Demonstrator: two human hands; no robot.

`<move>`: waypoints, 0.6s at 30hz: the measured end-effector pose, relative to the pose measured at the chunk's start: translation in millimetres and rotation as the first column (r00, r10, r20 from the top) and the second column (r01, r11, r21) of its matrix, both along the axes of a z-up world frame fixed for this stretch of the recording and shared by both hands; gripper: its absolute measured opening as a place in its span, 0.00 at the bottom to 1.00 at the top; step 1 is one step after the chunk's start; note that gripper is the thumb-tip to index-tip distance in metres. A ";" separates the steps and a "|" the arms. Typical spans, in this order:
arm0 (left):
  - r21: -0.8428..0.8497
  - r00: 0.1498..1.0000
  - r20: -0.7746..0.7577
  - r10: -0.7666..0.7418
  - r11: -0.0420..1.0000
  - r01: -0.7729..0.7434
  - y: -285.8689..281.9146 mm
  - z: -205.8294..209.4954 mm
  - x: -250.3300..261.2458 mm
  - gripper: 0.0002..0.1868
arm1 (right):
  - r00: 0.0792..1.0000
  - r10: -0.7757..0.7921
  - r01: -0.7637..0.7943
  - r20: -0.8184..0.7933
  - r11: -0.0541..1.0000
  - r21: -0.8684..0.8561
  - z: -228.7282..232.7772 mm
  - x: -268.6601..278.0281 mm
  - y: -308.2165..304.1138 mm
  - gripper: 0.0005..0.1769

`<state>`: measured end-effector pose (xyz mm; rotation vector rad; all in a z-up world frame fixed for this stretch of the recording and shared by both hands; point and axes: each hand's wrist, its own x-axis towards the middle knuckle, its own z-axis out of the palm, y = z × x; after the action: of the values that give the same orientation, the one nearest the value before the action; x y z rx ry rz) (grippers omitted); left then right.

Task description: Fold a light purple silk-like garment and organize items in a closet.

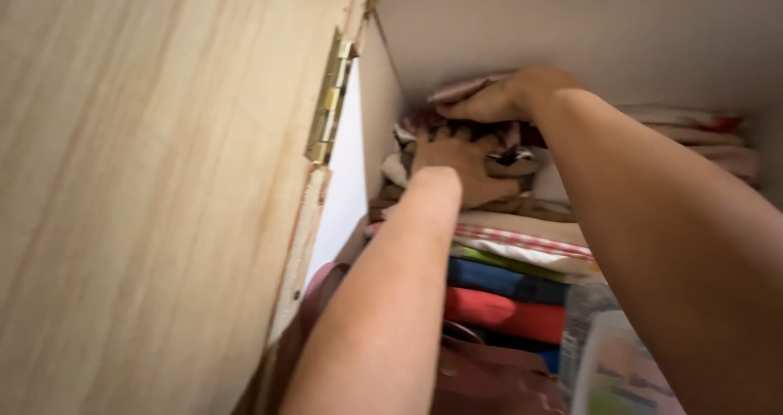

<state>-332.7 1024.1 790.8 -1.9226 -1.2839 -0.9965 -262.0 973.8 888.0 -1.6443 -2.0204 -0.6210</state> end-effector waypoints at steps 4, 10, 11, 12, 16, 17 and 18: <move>0.022 1.000 0.003 -0.010 1.000 0.010 4.6 -8.5 0.3 0.50 | 1.000 -0.002 0.002 0.030 1.000 -0.010 -0.8 -4.2 24.6 0.32; 0.022 0.998 0.031 -0.051 0.999 0.050 5.5 -10.9 -3.1 0.51 | 0.998 -0.011 0.010 0.065 1.000 0.005 -12.6 -2.4 35.3 0.31; 0.026 0.999 0.028 -0.046 0.999 0.046 9.7 -11.5 -3.0 0.51 | 0.997 -0.009 0.009 0.070 1.000 0.006 -19.3 2.5 39.1 0.30; 0.049 0.998 0.041 -0.056 0.997 0.054 14.0 -12.7 -2.7 0.52 | 0.997 -0.009 0.008 0.077 1.000 0.006 -26.6 8.0 42.9 0.30; 0.086 0.995 0.063 -0.080 0.994 0.074 26.4 -16.0 -1.8 0.52 | 0.995 -0.002 0.002 0.102 1.000 0.003 -112.3 125.6 82.6 0.29; 0.088 0.995 0.062 -0.074 0.994 0.069 28.3 -16.9 -1.8 0.52 | 0.994 0.000 0.000 0.108 1.000 0.001 -119.0 145.2 78.4 0.29; 0.095 0.995 0.066 -0.077 0.993 0.071 29.3 -16.6 -2.0 0.52 | 0.993 0.001 -0.002 0.118 1.000 0.002 -124.4 163.2 72.6 0.29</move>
<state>-334.6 1053.4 774.2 -1.8916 -1.1911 -1.1495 -98.8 1046.4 763.5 -1.6400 -2.1026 -0.7348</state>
